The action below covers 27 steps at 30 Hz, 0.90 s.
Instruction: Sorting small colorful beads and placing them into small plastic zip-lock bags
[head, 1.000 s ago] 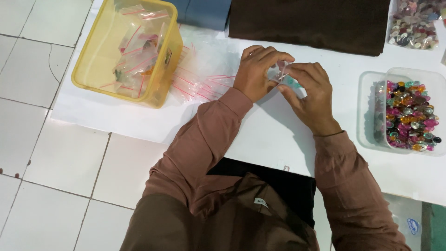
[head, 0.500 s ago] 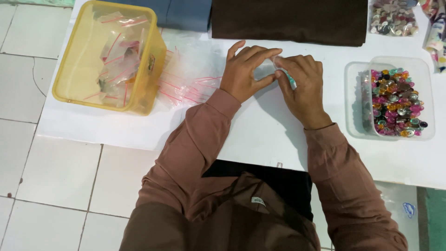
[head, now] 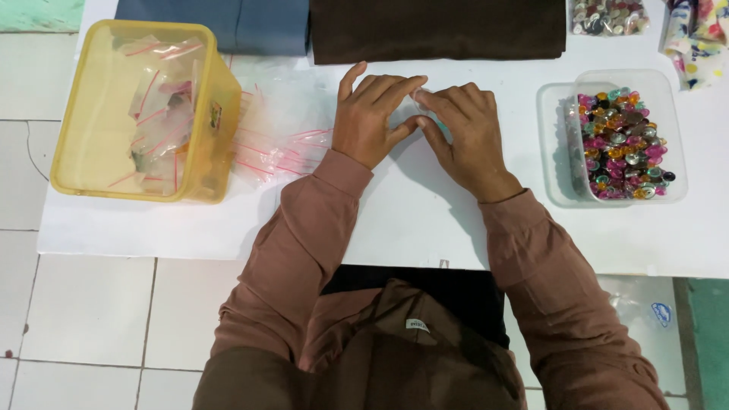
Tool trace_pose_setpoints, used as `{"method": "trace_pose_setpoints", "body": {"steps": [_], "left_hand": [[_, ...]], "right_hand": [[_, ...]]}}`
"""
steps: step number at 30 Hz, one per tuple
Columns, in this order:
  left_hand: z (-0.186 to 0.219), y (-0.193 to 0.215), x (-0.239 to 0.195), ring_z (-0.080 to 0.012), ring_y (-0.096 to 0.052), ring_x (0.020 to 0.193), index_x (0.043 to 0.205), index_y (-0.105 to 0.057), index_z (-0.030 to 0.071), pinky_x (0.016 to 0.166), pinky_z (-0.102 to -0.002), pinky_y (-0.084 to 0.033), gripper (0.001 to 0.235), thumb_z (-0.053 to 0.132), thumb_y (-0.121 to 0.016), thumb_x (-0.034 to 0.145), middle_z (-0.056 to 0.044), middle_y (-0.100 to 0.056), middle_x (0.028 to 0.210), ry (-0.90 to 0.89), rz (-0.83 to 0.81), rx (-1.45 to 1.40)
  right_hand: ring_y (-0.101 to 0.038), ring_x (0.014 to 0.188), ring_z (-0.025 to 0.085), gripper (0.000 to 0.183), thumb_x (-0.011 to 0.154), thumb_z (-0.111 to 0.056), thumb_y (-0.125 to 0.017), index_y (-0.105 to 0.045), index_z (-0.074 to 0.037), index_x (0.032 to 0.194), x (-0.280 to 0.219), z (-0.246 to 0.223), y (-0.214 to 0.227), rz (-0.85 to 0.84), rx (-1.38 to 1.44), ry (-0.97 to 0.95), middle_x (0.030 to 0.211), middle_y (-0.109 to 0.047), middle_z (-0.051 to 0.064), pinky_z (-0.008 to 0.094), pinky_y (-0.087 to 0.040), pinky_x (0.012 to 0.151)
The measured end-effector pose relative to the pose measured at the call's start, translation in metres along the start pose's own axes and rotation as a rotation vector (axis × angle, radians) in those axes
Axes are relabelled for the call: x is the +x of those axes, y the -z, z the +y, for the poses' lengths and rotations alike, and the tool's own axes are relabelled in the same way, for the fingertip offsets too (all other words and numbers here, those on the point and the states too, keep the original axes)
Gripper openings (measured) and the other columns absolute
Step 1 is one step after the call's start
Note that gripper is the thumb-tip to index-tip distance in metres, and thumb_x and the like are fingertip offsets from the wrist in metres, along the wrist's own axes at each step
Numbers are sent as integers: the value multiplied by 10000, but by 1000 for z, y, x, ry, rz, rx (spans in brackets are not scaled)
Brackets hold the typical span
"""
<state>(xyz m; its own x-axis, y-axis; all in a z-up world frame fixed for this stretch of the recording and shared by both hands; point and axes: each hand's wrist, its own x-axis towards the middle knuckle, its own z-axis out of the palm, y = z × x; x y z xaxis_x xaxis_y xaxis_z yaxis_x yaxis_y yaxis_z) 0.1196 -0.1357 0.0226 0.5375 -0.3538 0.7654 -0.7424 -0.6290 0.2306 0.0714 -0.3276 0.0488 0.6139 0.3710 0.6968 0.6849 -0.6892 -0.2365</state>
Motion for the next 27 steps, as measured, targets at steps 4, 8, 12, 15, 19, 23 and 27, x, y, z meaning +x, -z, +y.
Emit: {"method": "trace_pose_setpoints", "body": {"steps": [4, 8, 12, 15, 19, 23, 27], "left_hand": [[2, 1, 2, -96, -703, 984, 1273, -682, 247, 1168, -369, -290, 374, 339, -817, 937, 86, -754, 1058, 108, -16, -47], [-1, 6, 6, -90, -712, 1002, 1292, -657, 245, 1115, -362, -367, 412, 312, -822, 921, 90, -760, 1089, 255, 1, -199], [2, 9, 7, -132, -689, 1034, 1304, -649, 264, 1041, -312, -489, 429, 273, -832, 917, 101, -761, 1103, 353, 52, -325], [6, 14, 13, -140, -705, 1024, 1303, -652, 189, 969, -298, -554, 424, 222, -845, 927, 17, -760, 1094, 320, 73, -423], [8, 15, 15, -131, -713, 1110, 1299, -663, 181, 1023, -291, -549, 404, 197, -829, 932, 19, -718, 1171, 362, 49, -498], [7, 11, 9, -136, -714, 1099, 1304, -664, 197, 969, -300, -562, 386, 222, -821, 952, 31, -709, 1160, 327, 28, -491], [3, 2, 8, -133, -698, 1019, 1280, -683, 254, 958, -321, -518, 395, 274, -846, 921, 83, -709, 1109, 265, 15, -352]], "right_hand": [[-559, 941, 276, 234, 1140, -168, -595, -662, -52, 1331, 7, -5, 9, 49, 123, -33, 1100, -661, 112, 390, -427, 837], [-561, 1057, 329, 270, 1152, -168, -547, -565, 0, 1364, 7, -3, 16, 85, 202, -96, 1231, -619, 174, 425, -488, 899], [-529, 1241, 381, 509, 1072, -147, -677, -452, -24, 1512, -2, 4, 13, -167, 105, -161, 1430, -574, 190, 490, -430, 1064], [-461, 1296, 374, 562, 984, -137, -689, -499, -116, 1512, -9, 5, 5, -370, -63, -190, 1465, -536, 137, 522, -426, 949], [-518, 1220, 363, 395, 969, -9, -677, -680, -117, 1349, -17, 16, -4, -282, -77, -102, 1410, -595, 129, 490, -463, 841], [-570, 1003, 346, 318, 954, 117, -717, -754, -18, 1239, -17, 19, -6, -175, -33, -22, 1221, -679, 133, 430, -552, 807], [-569, 915, 320, 370, 906, 192, -733, -743, 9, 1227, -16, 20, -5, -158, 69, -68, 1089, -688, 119, 393, -539, 773]]}}
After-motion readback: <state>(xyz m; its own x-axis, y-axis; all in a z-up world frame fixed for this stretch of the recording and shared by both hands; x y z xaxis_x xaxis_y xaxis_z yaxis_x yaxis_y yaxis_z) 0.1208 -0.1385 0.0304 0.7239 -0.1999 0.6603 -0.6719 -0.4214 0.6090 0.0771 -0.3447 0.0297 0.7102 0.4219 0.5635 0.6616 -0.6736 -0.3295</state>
